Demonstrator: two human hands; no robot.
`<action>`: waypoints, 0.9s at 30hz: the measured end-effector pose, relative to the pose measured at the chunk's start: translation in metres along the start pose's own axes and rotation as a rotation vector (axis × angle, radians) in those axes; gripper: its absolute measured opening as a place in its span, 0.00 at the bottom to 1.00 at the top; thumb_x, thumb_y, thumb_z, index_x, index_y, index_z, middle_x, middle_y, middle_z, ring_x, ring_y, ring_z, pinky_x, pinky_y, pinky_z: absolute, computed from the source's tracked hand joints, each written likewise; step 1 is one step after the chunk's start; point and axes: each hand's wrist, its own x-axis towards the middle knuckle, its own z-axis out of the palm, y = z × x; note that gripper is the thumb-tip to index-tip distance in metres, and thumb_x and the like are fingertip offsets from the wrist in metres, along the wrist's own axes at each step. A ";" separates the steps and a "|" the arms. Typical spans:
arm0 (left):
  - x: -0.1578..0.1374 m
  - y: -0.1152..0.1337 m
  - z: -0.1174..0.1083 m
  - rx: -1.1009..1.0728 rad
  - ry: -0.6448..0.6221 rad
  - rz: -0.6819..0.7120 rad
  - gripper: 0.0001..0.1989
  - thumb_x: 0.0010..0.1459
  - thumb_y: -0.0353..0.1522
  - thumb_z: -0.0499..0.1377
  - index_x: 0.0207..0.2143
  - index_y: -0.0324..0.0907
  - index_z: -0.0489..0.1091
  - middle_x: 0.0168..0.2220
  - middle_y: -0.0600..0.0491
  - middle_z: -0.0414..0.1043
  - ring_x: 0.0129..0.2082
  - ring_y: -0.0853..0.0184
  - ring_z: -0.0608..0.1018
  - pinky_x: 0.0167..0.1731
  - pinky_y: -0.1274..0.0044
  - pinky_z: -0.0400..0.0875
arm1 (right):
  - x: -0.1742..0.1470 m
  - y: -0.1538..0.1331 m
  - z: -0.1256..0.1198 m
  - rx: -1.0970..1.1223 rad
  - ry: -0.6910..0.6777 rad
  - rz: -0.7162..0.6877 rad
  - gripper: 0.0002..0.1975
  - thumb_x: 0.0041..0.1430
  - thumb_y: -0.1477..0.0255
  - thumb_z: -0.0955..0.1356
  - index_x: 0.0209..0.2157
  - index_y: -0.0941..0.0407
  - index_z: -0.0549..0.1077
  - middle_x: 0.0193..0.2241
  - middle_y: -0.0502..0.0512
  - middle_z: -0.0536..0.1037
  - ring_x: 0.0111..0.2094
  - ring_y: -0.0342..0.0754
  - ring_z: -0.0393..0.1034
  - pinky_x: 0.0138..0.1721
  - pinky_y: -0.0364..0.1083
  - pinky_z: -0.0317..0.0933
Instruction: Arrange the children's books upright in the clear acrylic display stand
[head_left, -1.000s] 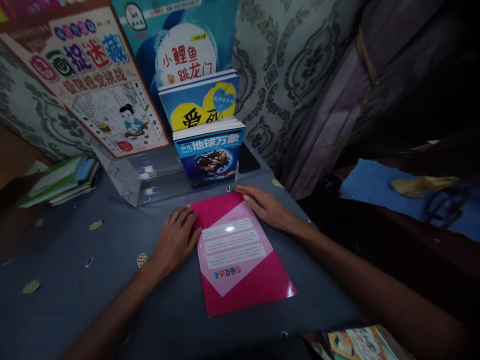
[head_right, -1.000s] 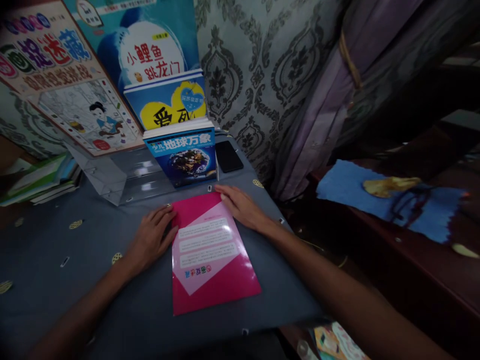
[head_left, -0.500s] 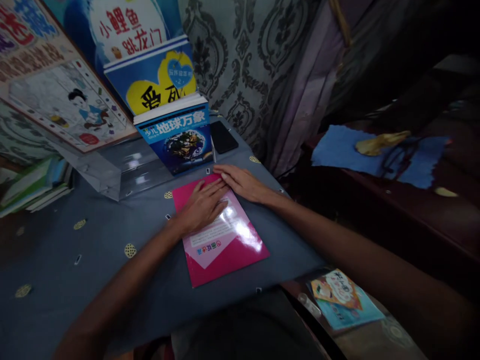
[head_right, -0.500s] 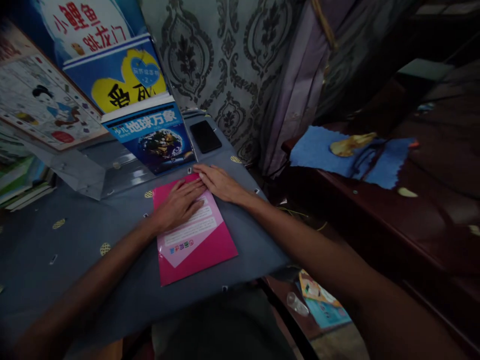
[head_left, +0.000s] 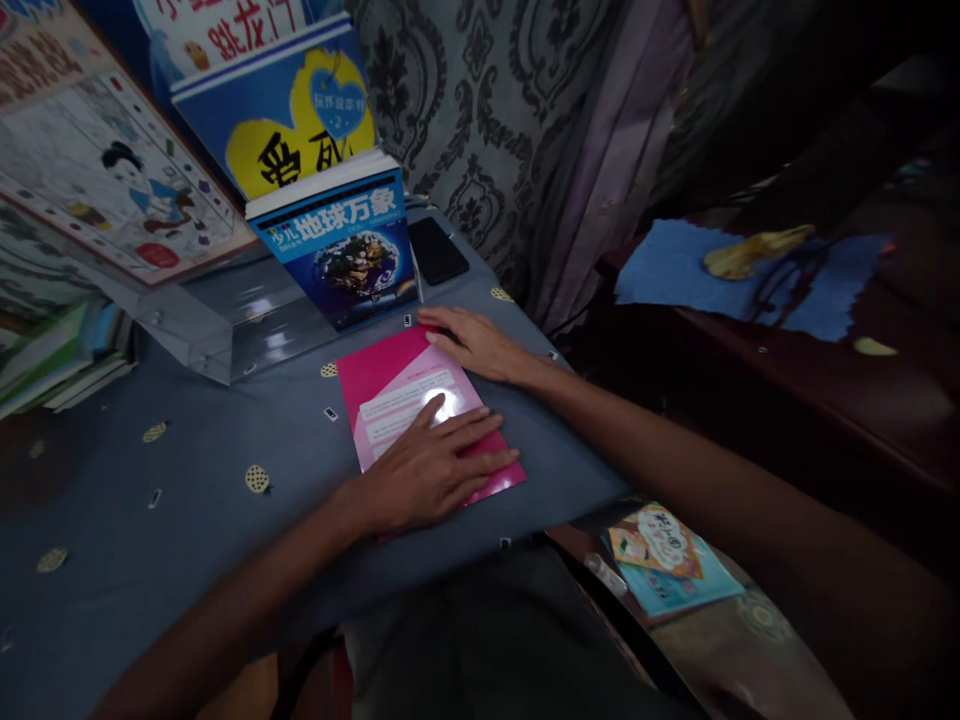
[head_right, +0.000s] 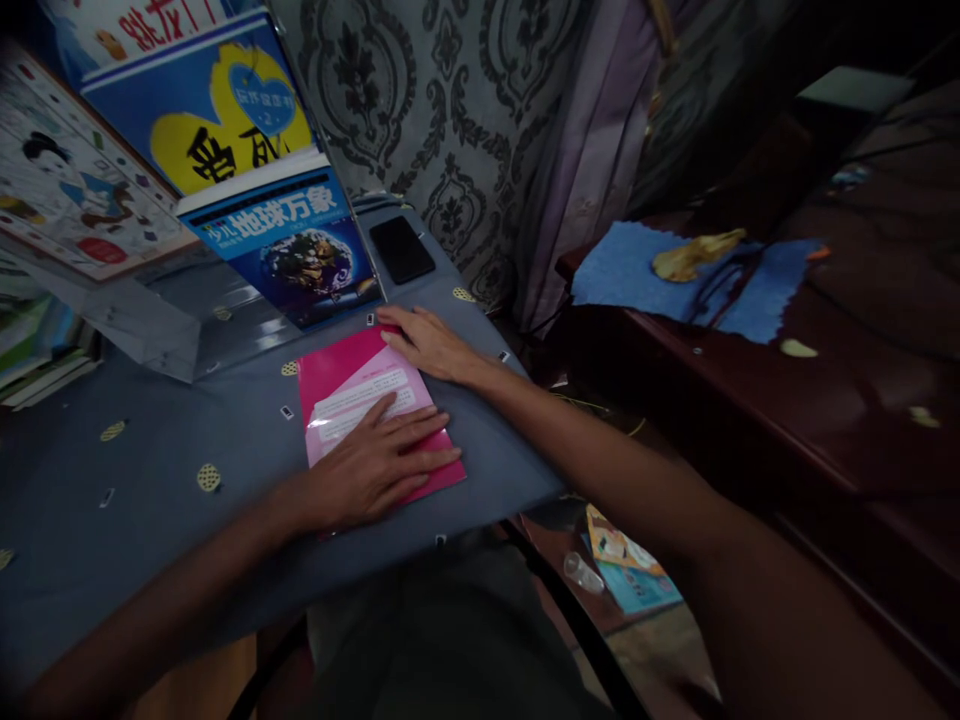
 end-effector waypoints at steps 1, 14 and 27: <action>-0.001 0.003 0.000 0.000 -0.009 0.006 0.22 0.74 0.38 0.45 0.65 0.51 0.65 0.69 0.45 0.60 0.70 0.59 0.62 0.70 0.52 0.46 | 0.000 0.000 0.000 -0.005 0.000 -0.001 0.24 0.72 0.64 0.59 0.63 0.59 0.65 0.62 0.65 0.72 0.62 0.56 0.67 0.65 0.61 0.56; -0.006 0.014 0.001 0.065 0.052 0.027 0.21 0.73 0.37 0.46 0.63 0.51 0.67 0.68 0.46 0.63 0.68 0.58 0.65 0.69 0.53 0.54 | -0.004 -0.005 0.005 -0.153 -0.065 -0.007 0.30 0.68 0.63 0.63 0.67 0.59 0.60 0.64 0.65 0.70 0.63 0.59 0.66 0.68 0.67 0.46; -0.062 -0.121 -0.014 0.020 0.436 -0.431 0.14 0.68 0.30 0.53 0.51 0.39 0.75 0.51 0.43 0.78 0.52 0.59 0.79 0.55 0.62 0.73 | -0.006 -0.007 0.006 -0.293 -0.083 -0.056 0.26 0.69 0.64 0.61 0.66 0.55 0.63 0.64 0.64 0.70 0.64 0.60 0.65 0.66 0.68 0.52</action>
